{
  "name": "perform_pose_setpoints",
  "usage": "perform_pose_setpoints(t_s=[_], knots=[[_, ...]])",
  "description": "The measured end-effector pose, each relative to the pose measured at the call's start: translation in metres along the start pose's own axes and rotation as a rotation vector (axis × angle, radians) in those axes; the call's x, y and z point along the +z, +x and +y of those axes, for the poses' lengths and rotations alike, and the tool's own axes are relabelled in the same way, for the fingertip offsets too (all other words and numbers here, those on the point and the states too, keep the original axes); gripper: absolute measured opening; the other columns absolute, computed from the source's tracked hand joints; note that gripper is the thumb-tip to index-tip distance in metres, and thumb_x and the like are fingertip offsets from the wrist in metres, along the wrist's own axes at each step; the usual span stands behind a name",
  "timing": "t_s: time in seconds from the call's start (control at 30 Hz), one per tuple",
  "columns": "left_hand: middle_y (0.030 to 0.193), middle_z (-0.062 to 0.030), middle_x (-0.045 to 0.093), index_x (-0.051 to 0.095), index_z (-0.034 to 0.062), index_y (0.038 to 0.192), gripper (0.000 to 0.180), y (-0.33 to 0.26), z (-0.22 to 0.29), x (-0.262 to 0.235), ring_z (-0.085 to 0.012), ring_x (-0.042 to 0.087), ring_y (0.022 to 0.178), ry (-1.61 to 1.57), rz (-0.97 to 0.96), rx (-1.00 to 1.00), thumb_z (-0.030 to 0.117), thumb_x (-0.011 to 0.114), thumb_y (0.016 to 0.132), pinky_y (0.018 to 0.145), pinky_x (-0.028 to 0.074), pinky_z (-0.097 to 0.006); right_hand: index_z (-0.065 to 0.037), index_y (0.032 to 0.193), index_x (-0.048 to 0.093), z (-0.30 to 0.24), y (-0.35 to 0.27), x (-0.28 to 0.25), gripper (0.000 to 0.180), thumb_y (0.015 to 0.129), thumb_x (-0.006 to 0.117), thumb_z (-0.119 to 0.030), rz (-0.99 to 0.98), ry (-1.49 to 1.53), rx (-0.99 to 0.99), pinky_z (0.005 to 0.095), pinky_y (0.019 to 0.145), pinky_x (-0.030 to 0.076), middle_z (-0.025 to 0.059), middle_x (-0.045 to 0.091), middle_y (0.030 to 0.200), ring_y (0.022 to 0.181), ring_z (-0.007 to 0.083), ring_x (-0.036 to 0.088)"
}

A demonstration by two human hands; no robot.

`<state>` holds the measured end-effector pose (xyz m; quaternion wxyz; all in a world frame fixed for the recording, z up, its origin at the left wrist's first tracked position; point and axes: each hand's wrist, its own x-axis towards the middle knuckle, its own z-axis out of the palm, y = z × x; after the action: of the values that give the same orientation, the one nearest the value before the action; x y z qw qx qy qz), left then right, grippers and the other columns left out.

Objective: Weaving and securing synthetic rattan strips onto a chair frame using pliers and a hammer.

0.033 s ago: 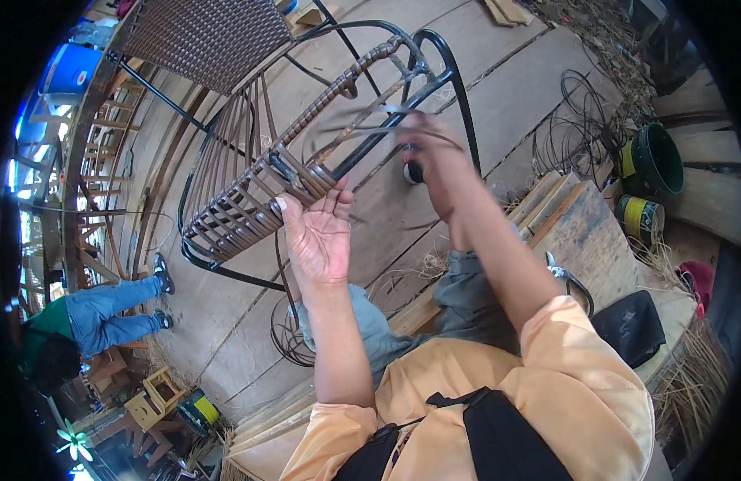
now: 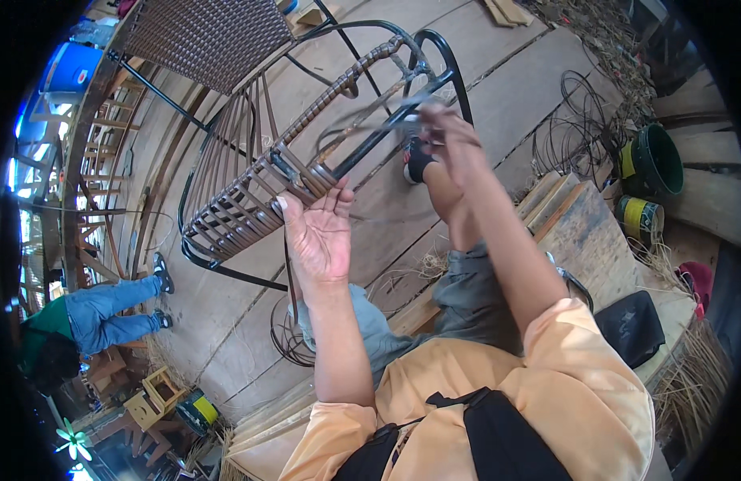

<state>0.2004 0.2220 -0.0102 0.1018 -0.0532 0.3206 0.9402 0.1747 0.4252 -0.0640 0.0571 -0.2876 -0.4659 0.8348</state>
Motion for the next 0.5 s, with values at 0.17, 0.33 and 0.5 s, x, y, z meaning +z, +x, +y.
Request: perform_pose_setpoints(t_s=[0.17,0.33,0.5], knots=[[0.111,-0.0139,0.059,0.047,0.0055,0.122,0.053,0.008,-0.01,-0.006,-0.0287,0.055,0.101,0.017,-0.048,0.077,0.042,0.06,0.085,0.084,0.046,-0.039,-0.001,0.078,0.058,0.005,-0.023,-0.022,0.025,0.088,0.054,-0.023,-0.201,-0.83,-0.053,0.0331,0.055,0.045,0.0061,0.055,0.064,0.056,0.0144,0.052],[0.115,-0.0121,0.057,0.045,0.0096,0.125,0.055,0.009,-0.014,-0.003,-0.0261,0.053,0.104,0.038,-0.084,0.106,0.043,0.06,0.084,0.085,0.045,-0.038,0.001,0.091,0.06,-0.009,-0.09,0.015,0.022,0.091,0.051,-0.019,-0.677,-0.659,-0.079,0.0244,0.056,0.045,0.0039,0.056,0.065,0.061,0.0088,0.054],[0.115,-0.0074,0.057,0.044,0.0082,0.125,0.059,0.009,-0.013,0.006,-0.0202,0.056,0.102,0.047,-0.088,0.115,0.05,0.056,0.085,0.082,0.047,-0.035,-0.001,0.104,0.056,-0.049,-0.087,0.052,0.018,0.087,0.052,-0.006,-0.52,-0.698,-0.555,0.0269,0.064,0.047,0.0079,0.058,0.084,0.074,0.0156,0.058]])
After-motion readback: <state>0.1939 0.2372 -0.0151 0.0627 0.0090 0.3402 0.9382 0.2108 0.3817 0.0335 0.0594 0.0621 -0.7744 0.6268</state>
